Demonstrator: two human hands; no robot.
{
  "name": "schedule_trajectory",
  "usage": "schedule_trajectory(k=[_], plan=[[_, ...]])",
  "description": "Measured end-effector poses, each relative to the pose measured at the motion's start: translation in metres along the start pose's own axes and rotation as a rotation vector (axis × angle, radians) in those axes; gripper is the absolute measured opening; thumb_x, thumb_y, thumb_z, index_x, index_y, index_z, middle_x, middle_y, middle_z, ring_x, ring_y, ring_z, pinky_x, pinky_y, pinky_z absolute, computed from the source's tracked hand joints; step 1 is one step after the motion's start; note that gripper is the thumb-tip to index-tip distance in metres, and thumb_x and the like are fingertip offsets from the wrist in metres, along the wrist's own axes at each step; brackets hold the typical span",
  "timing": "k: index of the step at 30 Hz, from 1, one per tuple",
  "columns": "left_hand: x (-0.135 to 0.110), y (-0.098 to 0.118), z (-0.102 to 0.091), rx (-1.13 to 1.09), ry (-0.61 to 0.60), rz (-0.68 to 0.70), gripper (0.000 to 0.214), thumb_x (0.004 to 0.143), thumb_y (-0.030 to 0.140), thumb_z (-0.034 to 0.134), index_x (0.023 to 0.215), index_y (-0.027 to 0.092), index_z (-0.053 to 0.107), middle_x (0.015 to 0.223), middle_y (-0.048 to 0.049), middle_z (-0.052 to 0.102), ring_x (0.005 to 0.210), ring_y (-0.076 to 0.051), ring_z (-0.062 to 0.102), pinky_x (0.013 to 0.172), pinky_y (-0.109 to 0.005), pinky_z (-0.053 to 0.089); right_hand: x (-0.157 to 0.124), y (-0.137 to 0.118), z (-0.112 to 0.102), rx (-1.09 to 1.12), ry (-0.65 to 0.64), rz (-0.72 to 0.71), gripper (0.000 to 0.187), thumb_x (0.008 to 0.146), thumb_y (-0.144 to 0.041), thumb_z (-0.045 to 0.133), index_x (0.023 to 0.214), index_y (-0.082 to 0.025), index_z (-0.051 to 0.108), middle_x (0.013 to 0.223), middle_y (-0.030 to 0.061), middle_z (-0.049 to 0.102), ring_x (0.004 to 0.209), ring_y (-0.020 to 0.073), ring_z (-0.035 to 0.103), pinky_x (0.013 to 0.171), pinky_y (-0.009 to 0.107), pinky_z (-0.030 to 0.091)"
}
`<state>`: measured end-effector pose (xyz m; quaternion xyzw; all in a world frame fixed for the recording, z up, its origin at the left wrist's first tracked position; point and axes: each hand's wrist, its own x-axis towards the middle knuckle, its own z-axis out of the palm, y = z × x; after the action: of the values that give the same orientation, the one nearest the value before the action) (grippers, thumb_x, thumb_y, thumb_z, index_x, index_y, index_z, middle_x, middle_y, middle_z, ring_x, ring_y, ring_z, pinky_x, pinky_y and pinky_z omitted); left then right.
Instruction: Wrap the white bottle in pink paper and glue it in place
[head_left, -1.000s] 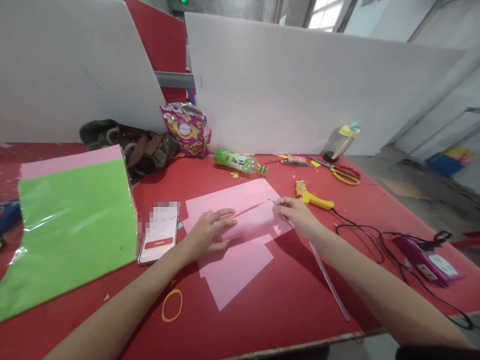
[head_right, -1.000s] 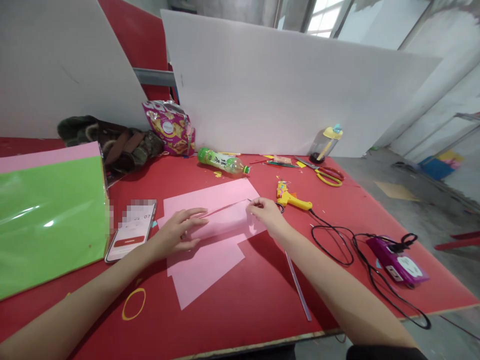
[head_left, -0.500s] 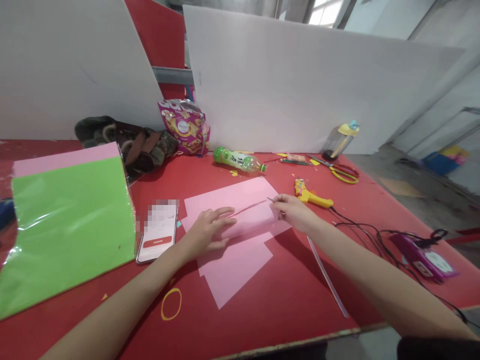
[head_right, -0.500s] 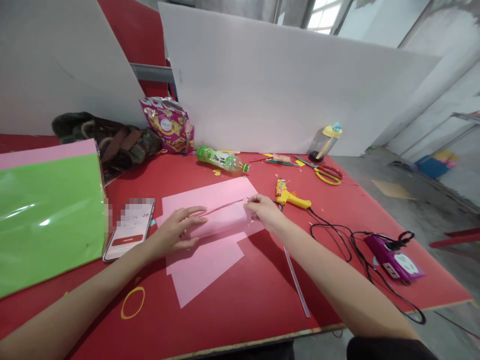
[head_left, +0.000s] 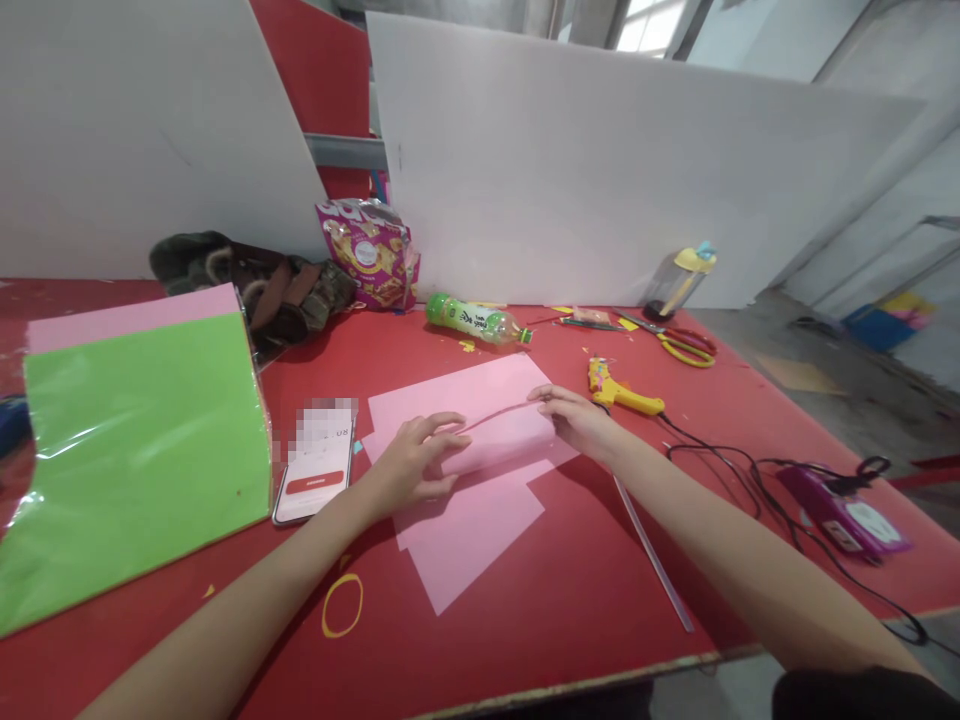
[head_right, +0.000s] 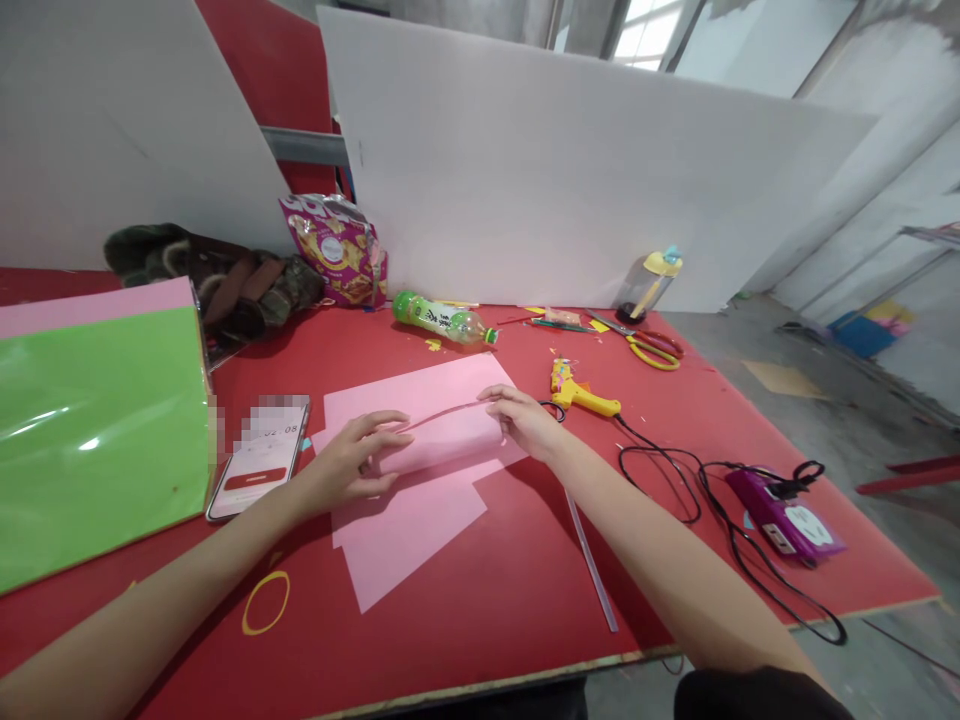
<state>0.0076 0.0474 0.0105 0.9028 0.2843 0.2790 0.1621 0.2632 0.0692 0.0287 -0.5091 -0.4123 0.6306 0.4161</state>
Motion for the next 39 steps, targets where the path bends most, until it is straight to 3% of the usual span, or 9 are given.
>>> schedule_trajectory(k=[9, 17, 24, 27, 31, 35, 39], plan=[[0.0, -0.002, 0.002, -0.013, 0.004, -0.02, 0.028, 0.071, 0.016, 0.053, 0.098, 0.021, 0.046, 0.115, -0.0091, 0.042, 0.103, -0.024, 0.044, 0.081, -0.041, 0.042, 0.0, 0.003, -0.001, -0.034, -0.011, -0.026, 0.014, 0.053, -0.019, 0.057, 0.067, -0.02, 0.056, 0.051, -0.0057, 0.041, 0.049, 0.009, 0.039, 0.045, 0.022, 0.03], [0.001, -0.001, 0.001, -0.013, 0.015, -0.007, 0.028, 0.071, 0.015, 0.052, 0.098, 0.02, 0.045, 0.114, -0.0101, 0.043, 0.102, -0.024, 0.045, 0.082, -0.043, 0.04, 0.002, 0.008, 0.001, -0.187, 0.066, -0.144, 0.01, 0.055, -0.023, 0.052, 0.064, -0.02, 0.053, 0.062, -0.0032, 0.041, 0.056, 0.0109, 0.039, 0.051, 0.024, 0.03], [0.001, -0.001, 0.001, -0.002, -0.01, -0.022, 0.029, 0.071, 0.016, 0.053, 0.098, 0.022, 0.045, 0.116, -0.0093, 0.043, 0.104, -0.023, 0.044, 0.085, -0.043, 0.039, 0.004, 0.0, 0.005, -0.421, 0.142, -0.292, 0.011, 0.053, -0.014, 0.049, 0.06, -0.02, 0.055, 0.082, 0.0003, 0.037, 0.081, 0.0163, 0.038, 0.079, 0.032, 0.033], [0.001, -0.001, 0.001, 0.001, -0.011, -0.014, 0.029, 0.071, 0.016, 0.053, 0.099, 0.021, 0.045, 0.115, -0.01, 0.043, 0.103, -0.024, 0.044, 0.083, -0.043, 0.039, 0.004, -0.005, 0.006, -0.54, 0.102, -0.314, 0.024, 0.054, -0.009, 0.043, 0.068, -0.022, 0.057, 0.091, 0.0017, 0.035, 0.092, 0.0184, 0.038, 0.084, 0.035, 0.033], [0.0, -0.001, 0.001, 0.001, 0.0, -0.007, 0.028, 0.072, 0.016, 0.053, 0.099, 0.02, 0.046, 0.115, -0.0113, 0.042, 0.102, -0.024, 0.045, 0.08, -0.043, 0.042, 0.004, -0.013, 0.006, -0.865, -0.043, -0.373, 0.037, 0.059, -0.006, 0.038, 0.084, -0.023, 0.059, 0.109, 0.0039, 0.03, 0.11, 0.0216, 0.031, 0.091, 0.041, 0.031], [0.001, 0.0, 0.001, -0.002, 0.007, -0.014, 0.028, 0.072, 0.016, 0.054, 0.098, 0.019, 0.047, 0.115, -0.0119, 0.042, 0.101, -0.024, 0.046, 0.079, -0.042, 0.043, 0.005, -0.017, 0.007, -1.072, -0.12, -0.404, 0.036, 0.063, -0.004, 0.036, 0.079, -0.023, 0.062, 0.118, 0.0031, 0.027, 0.115, 0.0237, 0.026, 0.097, 0.046, 0.022], [0.001, -0.001, 0.001, -0.013, 0.01, -0.019, 0.027, 0.072, 0.017, 0.055, 0.098, 0.019, 0.047, 0.115, -0.0119, 0.041, 0.101, -0.024, 0.046, 0.08, -0.042, 0.043, 0.005, -0.017, 0.008, -1.136, -0.099, -0.455, 0.028, 0.064, -0.003, 0.039, 0.071, -0.02, 0.061, 0.118, 0.0042, 0.028, 0.114, 0.0241, 0.027, 0.094, 0.048, 0.025]])
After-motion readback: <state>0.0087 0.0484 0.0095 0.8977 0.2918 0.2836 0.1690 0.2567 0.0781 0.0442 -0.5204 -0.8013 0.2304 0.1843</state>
